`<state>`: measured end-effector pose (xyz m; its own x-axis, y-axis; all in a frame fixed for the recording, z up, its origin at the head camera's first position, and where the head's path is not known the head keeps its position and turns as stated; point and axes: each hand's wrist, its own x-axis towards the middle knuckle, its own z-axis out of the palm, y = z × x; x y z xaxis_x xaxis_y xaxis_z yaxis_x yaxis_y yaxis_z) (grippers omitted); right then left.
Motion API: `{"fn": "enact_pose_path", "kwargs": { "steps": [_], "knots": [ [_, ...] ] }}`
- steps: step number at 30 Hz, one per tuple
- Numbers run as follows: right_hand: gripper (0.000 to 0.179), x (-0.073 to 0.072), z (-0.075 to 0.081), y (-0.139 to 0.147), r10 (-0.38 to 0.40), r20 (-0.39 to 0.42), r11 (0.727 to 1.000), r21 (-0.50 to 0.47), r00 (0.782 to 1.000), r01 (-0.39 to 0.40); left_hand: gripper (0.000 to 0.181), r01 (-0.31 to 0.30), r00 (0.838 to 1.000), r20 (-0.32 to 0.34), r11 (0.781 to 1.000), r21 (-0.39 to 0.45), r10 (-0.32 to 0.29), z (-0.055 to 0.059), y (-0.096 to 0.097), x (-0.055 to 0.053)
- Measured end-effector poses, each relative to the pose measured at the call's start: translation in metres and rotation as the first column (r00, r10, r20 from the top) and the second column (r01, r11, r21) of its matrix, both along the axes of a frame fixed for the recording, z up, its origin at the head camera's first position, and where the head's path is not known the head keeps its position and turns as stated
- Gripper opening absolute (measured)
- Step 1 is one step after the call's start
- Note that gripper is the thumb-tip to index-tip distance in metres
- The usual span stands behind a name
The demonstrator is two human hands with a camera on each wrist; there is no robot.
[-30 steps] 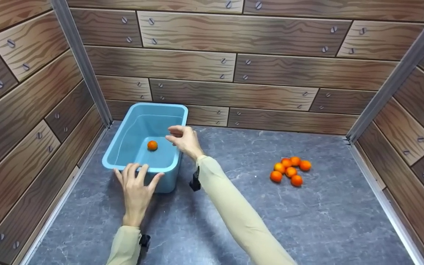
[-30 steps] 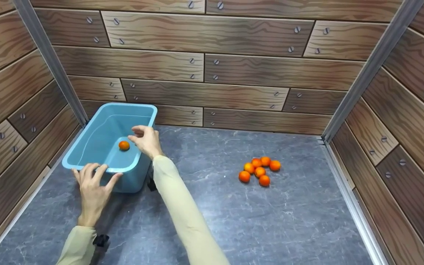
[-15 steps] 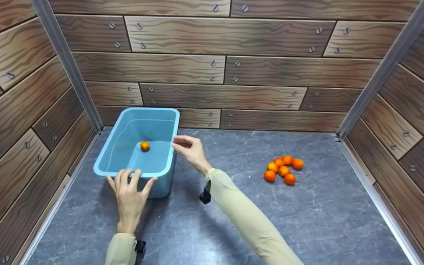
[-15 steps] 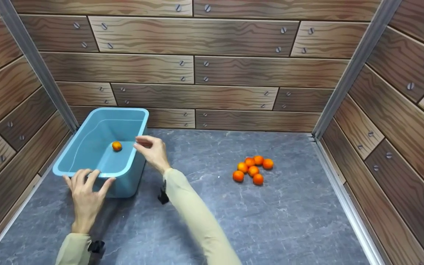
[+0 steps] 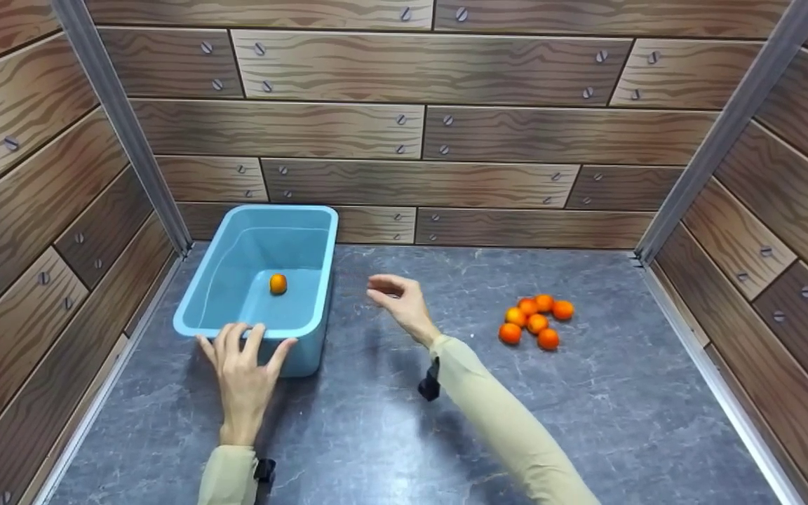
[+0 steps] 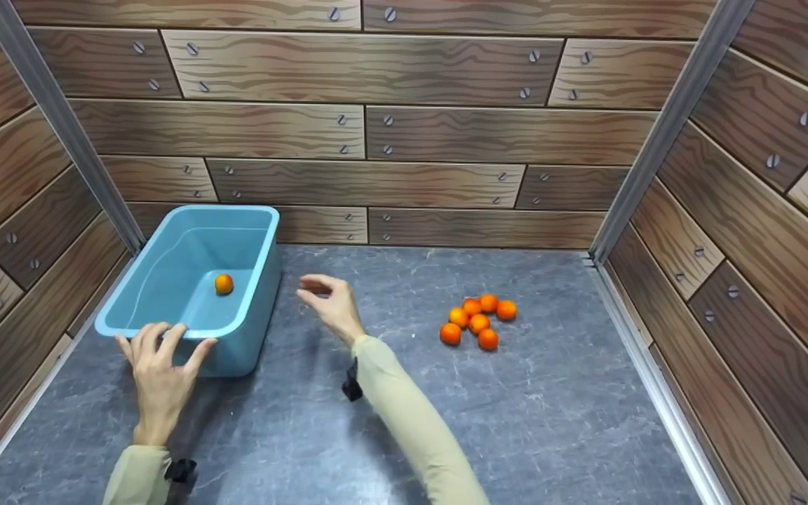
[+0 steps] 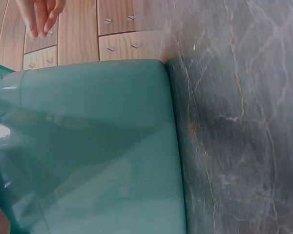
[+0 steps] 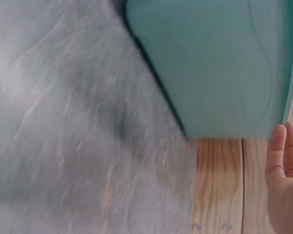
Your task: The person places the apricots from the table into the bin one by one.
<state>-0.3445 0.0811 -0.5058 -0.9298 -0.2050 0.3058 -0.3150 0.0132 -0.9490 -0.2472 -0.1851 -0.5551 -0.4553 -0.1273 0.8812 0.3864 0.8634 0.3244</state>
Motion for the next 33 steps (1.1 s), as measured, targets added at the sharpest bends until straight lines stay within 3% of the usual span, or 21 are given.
{"fn": "enact_pose_path", "kwargs": {
  "steps": [5,8,14,19,21,24,33],
  "knots": [
    [0.031,-0.015,-0.028,0.029,-0.041,0.009,0.999,-0.012,0.999,0.041,0.051,0.008,1.000,0.005,1.000,0.004,-0.008,0.000,0.000,-0.001],
    [0.032,-0.016,-0.035,0.046,-0.082,0.018,0.996,-0.014,0.996,0.083,0.050,0.008,1.000,0.008,1.000,0.013,-0.008,0.001,0.000,0.000],
    [0.031,-0.009,-0.044,0.077,-0.151,0.040,0.988,-0.013,0.988,0.151,0.049,0.009,1.000,0.005,1.000,0.020,-0.009,0.001,0.000,0.001],
    [0.034,0.010,-0.035,0.099,-0.194,0.090,0.980,-0.033,0.977,0.198,0.049,0.011,1.000,0.011,1.000,0.014,-0.011,0.000,0.003,0.001],
    [0.035,0.017,-0.031,0.107,-0.220,0.115,0.973,-0.044,0.969,0.226,0.049,0.011,1.000,0.014,1.000,0.012,-0.011,0.000,0.003,0.001],
    [0.036,0.017,-0.037,0.123,-0.258,0.151,0.961,-0.058,0.954,0.269,0.049,0.014,1.000,0.015,1.000,0.013,-0.014,0.001,0.003,0.001],
    [0.036,0.019,-0.057,0.170,-0.436,0.199,0.899,0.047,0.878,0.435,0.048,0.023,1.000,0.009,0.999,0.025,-0.023,0.001,0.002,0.000]
  ]
}}
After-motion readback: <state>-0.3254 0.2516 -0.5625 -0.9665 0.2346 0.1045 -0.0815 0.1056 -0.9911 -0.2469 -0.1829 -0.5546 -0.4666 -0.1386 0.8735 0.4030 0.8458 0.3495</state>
